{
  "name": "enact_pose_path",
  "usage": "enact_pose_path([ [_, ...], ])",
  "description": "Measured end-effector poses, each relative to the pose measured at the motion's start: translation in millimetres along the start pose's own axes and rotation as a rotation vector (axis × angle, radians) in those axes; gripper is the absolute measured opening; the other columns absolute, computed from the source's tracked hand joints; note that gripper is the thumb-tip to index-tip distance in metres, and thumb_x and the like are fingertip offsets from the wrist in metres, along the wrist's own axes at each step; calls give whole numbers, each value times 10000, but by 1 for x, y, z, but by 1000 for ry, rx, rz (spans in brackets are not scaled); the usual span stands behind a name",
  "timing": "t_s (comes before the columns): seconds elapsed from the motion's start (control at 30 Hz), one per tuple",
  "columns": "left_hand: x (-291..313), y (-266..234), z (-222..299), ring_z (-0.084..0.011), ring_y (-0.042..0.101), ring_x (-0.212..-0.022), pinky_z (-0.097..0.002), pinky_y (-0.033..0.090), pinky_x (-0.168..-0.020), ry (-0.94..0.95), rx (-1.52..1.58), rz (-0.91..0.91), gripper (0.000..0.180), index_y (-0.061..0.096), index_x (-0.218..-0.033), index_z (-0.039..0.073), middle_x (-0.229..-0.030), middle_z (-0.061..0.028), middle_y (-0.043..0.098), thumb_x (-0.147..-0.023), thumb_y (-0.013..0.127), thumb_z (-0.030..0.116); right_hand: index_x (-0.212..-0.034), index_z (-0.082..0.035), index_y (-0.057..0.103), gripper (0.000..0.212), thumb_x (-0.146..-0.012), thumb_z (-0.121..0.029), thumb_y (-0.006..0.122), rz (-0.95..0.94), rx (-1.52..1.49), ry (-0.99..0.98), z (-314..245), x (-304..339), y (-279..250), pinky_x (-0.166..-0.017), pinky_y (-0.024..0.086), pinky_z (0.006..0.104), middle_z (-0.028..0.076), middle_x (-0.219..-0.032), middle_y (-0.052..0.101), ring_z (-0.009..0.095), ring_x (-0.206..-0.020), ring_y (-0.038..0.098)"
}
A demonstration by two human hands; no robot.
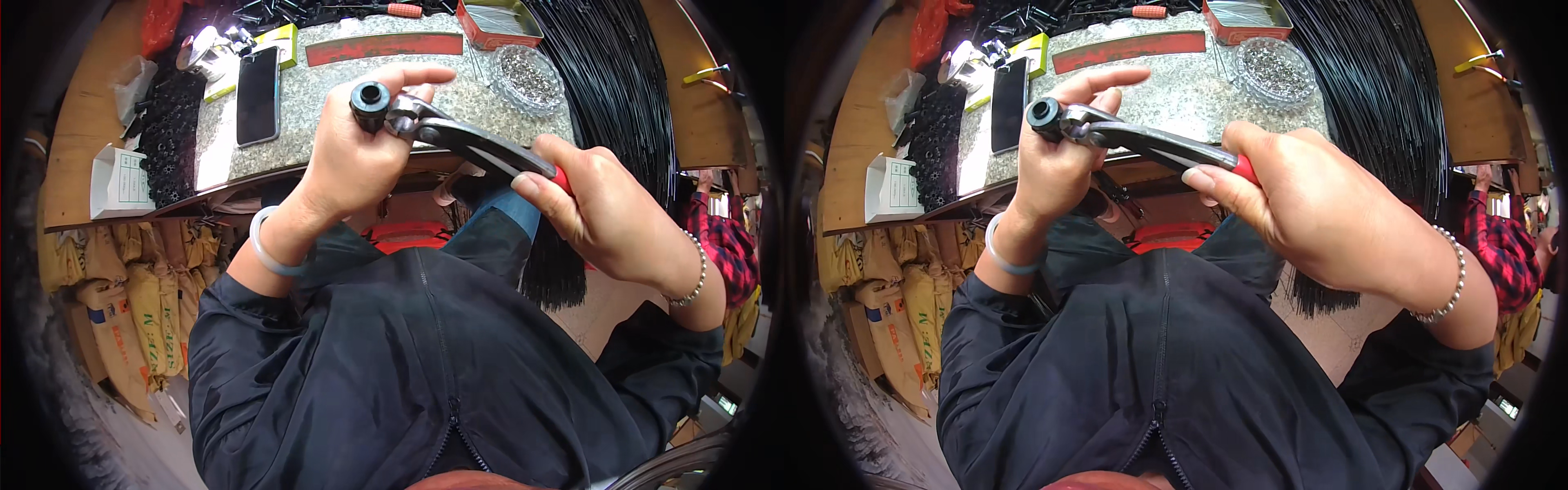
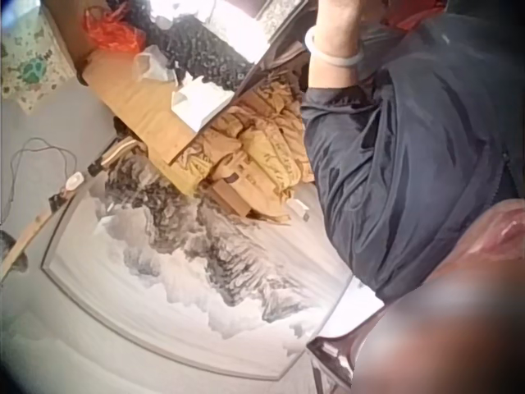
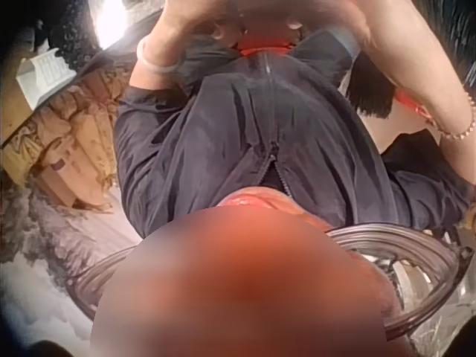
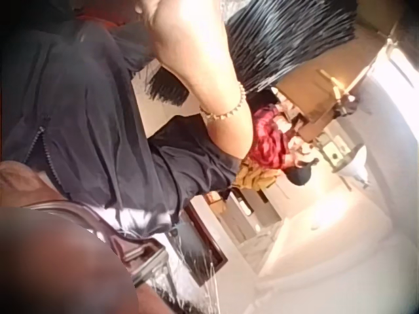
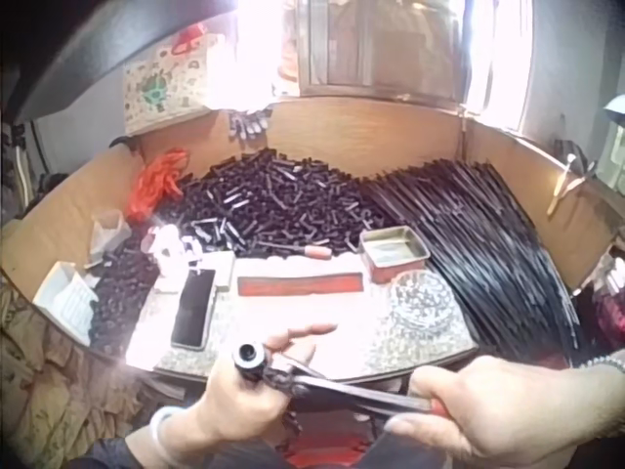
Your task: Assembling black wire bundles into metal collars and securing them using pliers.
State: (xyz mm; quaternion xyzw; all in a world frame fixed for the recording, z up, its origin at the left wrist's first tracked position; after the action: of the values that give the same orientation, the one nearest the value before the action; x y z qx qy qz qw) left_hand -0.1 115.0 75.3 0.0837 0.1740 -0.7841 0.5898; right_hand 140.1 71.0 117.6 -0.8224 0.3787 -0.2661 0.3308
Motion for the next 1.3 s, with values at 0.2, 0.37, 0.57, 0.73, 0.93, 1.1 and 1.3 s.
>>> enact_pose_path([
  [0.2,-3,-18,4,21,230,-377,-164,191,-347,-190,380,13,356,460,-1219,-65,-487,119,295,-923,429,131,-1200,4,391,344,-907,-153,480,234,73,-26,84,-17,26,-840,412,370,200,-977,503,334,-925,537],
  [0.37,11,5,-3,-2,320,-424,-164,260,-386,-137,340,-41,385,428,-1231,-54,-535,80,369,-914,498,155,-1201,-30,435,426,-836,-190,585,401,512,165,139,-31,57,-770,431,406,176,-1005,514,336,-890,528],
  [0.57,102,54,-120,-158,607,-731,-272,476,-690,-77,34,44,405,430,-1212,-21,-811,-94,600,-844,586,50,-1169,-80,504,455,-761,-211,657,677,767,65,114,-21,52,-807,377,374,88,-1064,520,258,-968,485],
  [0.73,108,69,-135,-325,600,-966,-330,465,-826,-16,-25,35,485,386,-1262,-30,-1083,-219,576,-813,569,-17,-1159,-78,510,455,-752,-198,672,738,700,-40,90,-14,50,-815,376,376,89,-1066,518,266,-969,485],
  [0.93,91,-102,10,-92,545,-648,-238,482,-593,98,-169,579,678,119,-1415,59,-900,-112,581,-878,533,46,-1087,-76,571,347,-763,-151,673,766,560,-160,71,-15,57,-796,392,348,91,-1039,575,250,-940,532],
  [1.1,221,-180,-22,-94,483,-589,-212,432,-576,-151,-587,686,611,106,-1406,10,-826,-87,539,-915,467,56,-1054,-63,585,321,-762,-149,685,727,517,-188,74,-9,72,-811,397,364,100,-1006,583,265,-929,542],
  [1.3,452,-96,-155,-395,510,-1068,-384,424,-863,-608,-991,540,635,212,-1409,83,-1280,-216,456,-850,508,26,-1056,-25,582,291,-785,-92,663,640,461,-182,69,-16,91,-857,408,359,144,-1007,576,285,-953,544],
])
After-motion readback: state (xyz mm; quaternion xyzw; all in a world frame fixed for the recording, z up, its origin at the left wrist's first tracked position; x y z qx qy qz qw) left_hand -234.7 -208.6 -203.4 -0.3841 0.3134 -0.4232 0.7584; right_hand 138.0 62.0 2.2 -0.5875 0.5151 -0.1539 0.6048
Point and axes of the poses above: each hand's wrist, its own x-axis away from the middle knuckle, its own y-axis out of the palm, z = x × y, the point moved 8 cm from there along -x, towards the middle knuckle
